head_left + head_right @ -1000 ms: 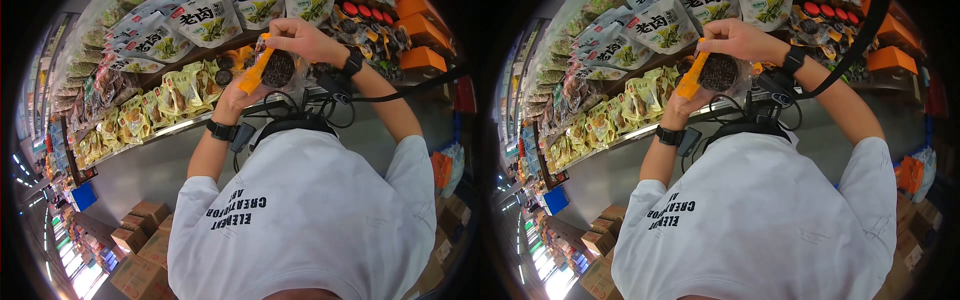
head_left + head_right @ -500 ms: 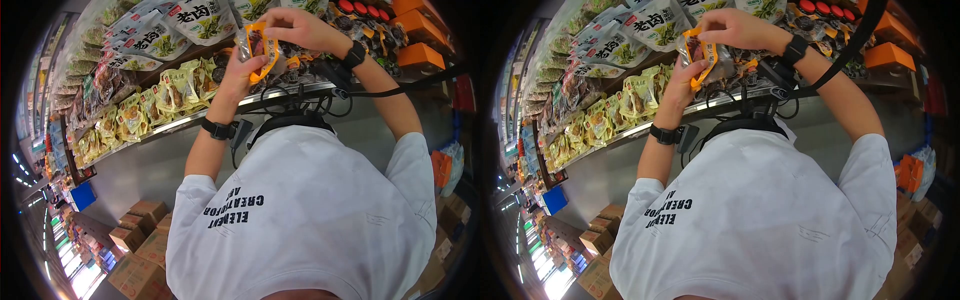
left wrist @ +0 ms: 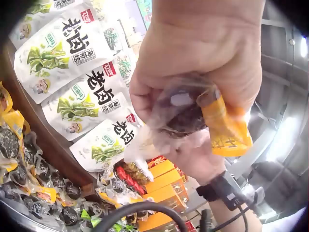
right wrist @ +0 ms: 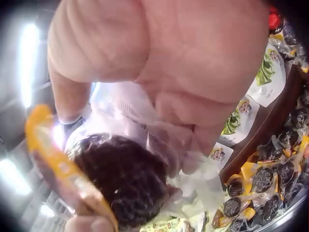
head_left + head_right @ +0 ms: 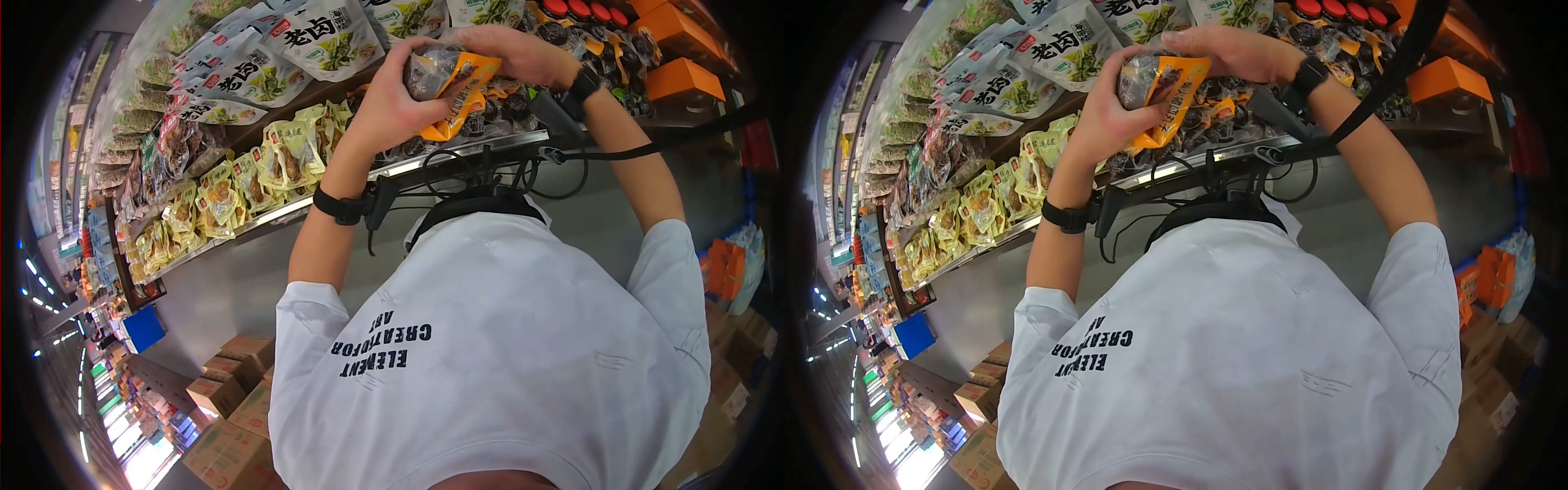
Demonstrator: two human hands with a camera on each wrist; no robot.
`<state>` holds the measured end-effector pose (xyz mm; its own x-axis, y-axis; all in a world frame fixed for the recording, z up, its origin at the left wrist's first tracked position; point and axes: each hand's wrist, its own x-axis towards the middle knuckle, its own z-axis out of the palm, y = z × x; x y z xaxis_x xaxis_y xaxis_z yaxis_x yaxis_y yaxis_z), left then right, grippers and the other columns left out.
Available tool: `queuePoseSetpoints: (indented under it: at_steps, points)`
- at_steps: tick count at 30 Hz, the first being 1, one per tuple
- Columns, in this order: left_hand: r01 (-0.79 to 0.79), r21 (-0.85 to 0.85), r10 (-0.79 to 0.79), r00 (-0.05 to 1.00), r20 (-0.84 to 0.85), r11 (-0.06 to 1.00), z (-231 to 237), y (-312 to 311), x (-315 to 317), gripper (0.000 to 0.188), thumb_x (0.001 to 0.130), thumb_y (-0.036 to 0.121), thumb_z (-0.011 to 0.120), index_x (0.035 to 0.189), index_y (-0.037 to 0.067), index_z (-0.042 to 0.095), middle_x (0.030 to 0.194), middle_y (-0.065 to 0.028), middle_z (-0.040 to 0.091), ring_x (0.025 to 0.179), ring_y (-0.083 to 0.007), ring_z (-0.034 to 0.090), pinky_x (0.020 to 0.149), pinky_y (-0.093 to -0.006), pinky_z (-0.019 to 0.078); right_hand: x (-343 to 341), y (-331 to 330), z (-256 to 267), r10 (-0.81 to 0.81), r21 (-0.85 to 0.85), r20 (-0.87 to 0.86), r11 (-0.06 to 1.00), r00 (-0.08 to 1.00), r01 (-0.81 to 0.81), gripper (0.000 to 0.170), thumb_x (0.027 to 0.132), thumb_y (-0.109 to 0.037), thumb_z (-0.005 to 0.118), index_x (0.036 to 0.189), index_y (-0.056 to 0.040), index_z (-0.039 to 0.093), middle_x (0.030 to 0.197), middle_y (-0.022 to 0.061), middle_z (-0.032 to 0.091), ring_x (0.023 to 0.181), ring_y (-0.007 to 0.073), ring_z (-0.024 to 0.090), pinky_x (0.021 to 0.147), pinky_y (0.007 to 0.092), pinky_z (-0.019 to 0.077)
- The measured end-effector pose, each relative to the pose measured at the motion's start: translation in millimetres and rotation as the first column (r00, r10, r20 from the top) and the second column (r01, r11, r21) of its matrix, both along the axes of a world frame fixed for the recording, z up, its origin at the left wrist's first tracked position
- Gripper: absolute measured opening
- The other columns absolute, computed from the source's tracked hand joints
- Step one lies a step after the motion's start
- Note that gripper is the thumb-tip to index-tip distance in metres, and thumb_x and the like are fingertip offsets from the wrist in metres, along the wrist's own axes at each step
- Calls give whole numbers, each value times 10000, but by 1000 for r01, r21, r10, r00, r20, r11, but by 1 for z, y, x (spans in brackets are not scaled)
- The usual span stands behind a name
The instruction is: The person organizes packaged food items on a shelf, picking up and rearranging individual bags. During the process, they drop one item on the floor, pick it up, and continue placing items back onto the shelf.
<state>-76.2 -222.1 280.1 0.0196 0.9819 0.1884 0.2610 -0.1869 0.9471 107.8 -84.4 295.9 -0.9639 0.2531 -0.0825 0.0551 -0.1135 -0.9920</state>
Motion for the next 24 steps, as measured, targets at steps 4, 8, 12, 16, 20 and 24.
queuePoseSetpoints:
  at_steps: [4,8,12,16,20,24]
  points:
    - [-145,75,163,909,-385,987,-8,0,9,719,653,155,761,1292,68,444,1077,-150,606,926,-272,641,821,-339,507,9,-21,-12,-82,-70,63,994,995,86,543,950,-494,507,1264,-52,521,1173,32,588,1095,144,550,969,323,449]
    - [-201,163,258,775,-576,966,-6,5,27,693,642,177,753,1259,74,457,1140,-196,585,1009,-406,594,834,-428,497,15,-20,-12,-113,104,111,989,987,102,634,880,-495,626,1263,-7,493,1117,60,583,1055,139,537,934,285,435]
    - [-106,304,308,575,-758,947,-3,11,34,718,617,169,764,1256,67,454,1108,-161,578,959,-367,609,800,-432,485,17,-23,2,-86,271,173,962,981,37,791,789,-440,730,1324,48,411,1216,127,546,1122,163,494,961,279,397]
    - [24,314,273,435,-858,949,-5,14,35,721,584,158,782,1226,74,465,997,-140,566,867,-324,619,728,-417,460,18,-17,-43,-274,431,215,888,938,160,914,686,-307,810,1393,40,348,1325,180,498,1225,225,456,1050,313,334]
    - [129,236,180,340,-923,963,-6,14,41,703,568,166,796,1193,101,480,929,-118,554,851,-300,623,697,-402,443,21,-27,-35,-229,305,334,944,914,125,944,610,-244,847,1361,56,362,1211,159,558,1094,203,547,939,294,428]
    - [181,259,185,343,-921,949,-10,18,42,716,560,187,807,1197,121,488,946,-106,567,865,-287,619,707,-389,430,28,-30,-32,-194,202,363,971,911,126,867,648,-151,813,1367,36,366,1195,145,562,1083,189,548,921,289,440]
